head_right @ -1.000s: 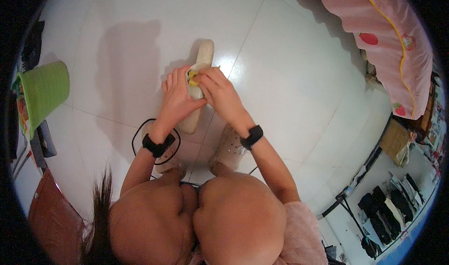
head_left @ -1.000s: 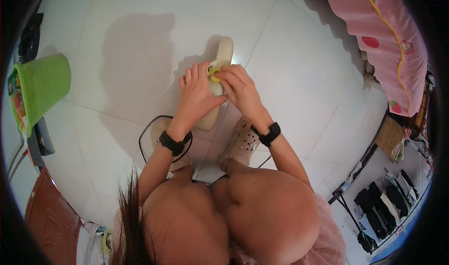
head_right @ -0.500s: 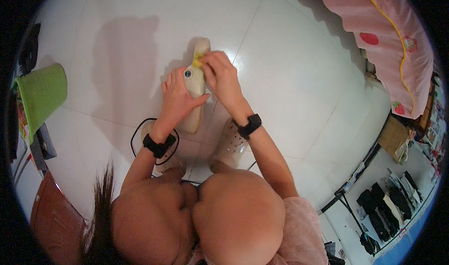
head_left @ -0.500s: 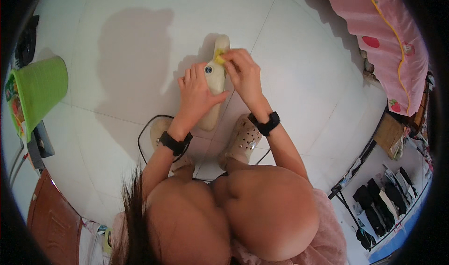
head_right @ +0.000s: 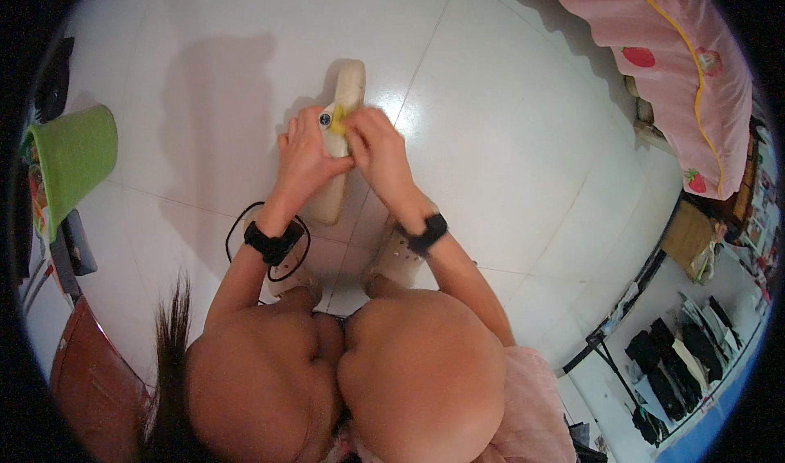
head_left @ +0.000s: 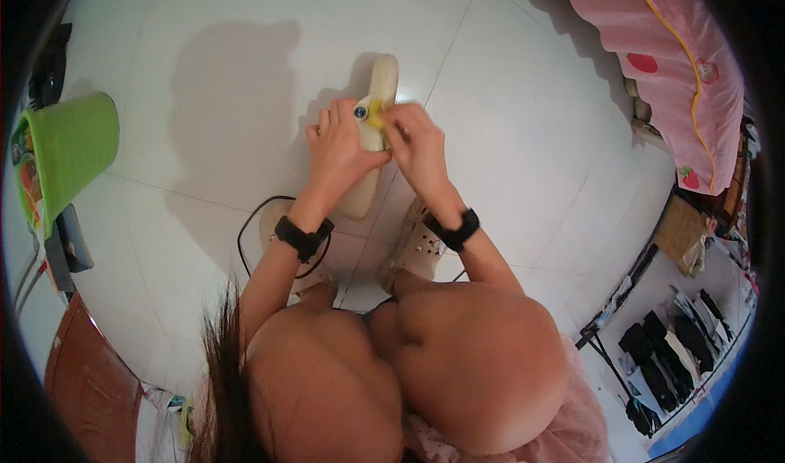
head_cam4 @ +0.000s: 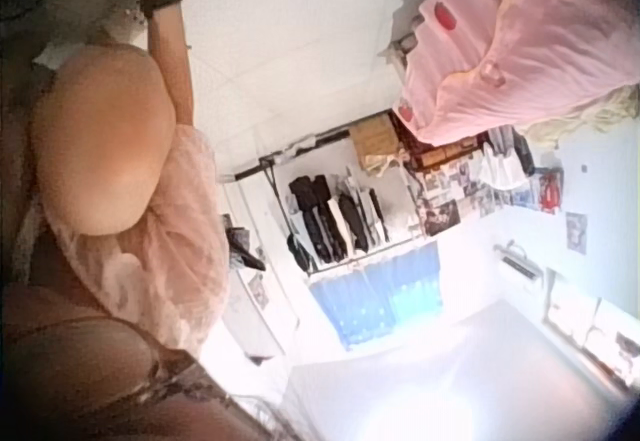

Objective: The person wipes the exterior surface and sides of a shoe with a yellow cloth.

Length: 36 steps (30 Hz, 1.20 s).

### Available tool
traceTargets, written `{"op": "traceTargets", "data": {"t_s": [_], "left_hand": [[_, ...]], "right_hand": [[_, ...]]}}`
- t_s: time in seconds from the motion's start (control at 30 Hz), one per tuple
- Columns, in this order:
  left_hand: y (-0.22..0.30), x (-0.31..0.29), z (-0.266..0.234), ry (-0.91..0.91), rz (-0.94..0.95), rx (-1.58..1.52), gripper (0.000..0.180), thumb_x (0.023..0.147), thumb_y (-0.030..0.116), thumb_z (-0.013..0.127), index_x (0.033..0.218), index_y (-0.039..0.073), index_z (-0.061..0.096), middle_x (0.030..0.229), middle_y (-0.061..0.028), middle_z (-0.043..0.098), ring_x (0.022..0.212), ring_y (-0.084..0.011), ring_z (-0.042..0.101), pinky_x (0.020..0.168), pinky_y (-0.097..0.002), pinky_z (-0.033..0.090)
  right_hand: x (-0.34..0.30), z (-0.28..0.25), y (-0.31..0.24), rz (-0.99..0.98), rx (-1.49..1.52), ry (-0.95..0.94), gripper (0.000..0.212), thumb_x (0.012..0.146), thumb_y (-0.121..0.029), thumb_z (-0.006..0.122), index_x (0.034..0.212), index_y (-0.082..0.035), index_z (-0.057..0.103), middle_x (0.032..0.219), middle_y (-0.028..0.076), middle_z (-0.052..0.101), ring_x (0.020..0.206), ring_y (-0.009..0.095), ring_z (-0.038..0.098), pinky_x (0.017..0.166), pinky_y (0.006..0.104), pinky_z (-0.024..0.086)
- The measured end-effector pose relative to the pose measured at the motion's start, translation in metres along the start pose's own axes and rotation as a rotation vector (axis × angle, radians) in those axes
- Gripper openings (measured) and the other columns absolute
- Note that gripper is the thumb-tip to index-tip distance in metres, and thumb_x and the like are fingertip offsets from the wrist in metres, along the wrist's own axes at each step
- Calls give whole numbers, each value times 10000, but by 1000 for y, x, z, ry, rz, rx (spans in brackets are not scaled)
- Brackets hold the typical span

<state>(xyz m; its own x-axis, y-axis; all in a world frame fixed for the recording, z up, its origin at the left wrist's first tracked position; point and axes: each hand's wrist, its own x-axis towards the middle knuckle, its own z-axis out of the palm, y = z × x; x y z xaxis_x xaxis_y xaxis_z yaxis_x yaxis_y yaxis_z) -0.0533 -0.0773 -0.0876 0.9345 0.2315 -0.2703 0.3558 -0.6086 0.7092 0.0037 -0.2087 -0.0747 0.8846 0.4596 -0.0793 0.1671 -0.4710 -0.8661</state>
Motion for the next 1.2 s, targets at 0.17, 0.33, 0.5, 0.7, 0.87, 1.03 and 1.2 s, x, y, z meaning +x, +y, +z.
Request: {"op": "traceTargets", "data": {"t_s": [0.17,0.33,0.5,0.7,0.87,1.03,1.2], "left_hand": [[4,-1,1,-12,10,21,761,621,295,828,1226,38,445,1176,-114,519,1115,-301,476,892,-441,327],[-1,-1,4,-24,-43,10,744,629,304,825,1211,39,444,1179,-113,520,1113,-298,478,887,-444,331],[7,-2,2,-62,-44,-14,732,630,314,823,1193,41,443,1172,-109,520,1115,-300,476,881,-447,334],[14,-1,4,14,-18,28,754,636,337,848,1209,44,455,1136,-103,523,1111,-309,482,891,-437,331],[12,-4,2,-19,-5,21,707,642,311,830,1168,29,452,1143,-114,519,1073,-294,476,867,-444,325],[16,-4,3,18,5,55,668,654,288,825,1150,32,458,1130,-114,525,1058,-290,479,867,-437,320],[15,-5,4,-30,-16,87,661,650,273,826,1146,33,461,1110,-107,532,1044,-285,478,858,-435,321]], "right_hand": [[12,-17,7,-229,-126,-115,109,878,-11,607,980,20,629,979,152,608,925,343,604,793,385,516],[17,3,0,-52,-10,48,145,869,-16,616,1007,17,643,1011,144,601,938,343,604,812,392,517],[2,-7,6,-186,-108,-122,153,864,-22,625,1012,9,646,1024,141,598,961,344,597,839,391,510],[60,-4,7,-132,-74,94,136,887,10,604,1017,26,641,973,130,621,760,284,625,671,347,510],[34,-1,1,-126,-69,23,97,866,-5,605,946,33,645,963,165,604,871,352,609,761,394,517],[69,6,0,-164,-191,70,83,867,-29,610,906,42,629,927,170,585,877,375,598,765,415,509],[36,-2,8,-113,-150,49,101,874,-27,602,935,45,637,965,186,605,859,386,601,757,412,508]]}}
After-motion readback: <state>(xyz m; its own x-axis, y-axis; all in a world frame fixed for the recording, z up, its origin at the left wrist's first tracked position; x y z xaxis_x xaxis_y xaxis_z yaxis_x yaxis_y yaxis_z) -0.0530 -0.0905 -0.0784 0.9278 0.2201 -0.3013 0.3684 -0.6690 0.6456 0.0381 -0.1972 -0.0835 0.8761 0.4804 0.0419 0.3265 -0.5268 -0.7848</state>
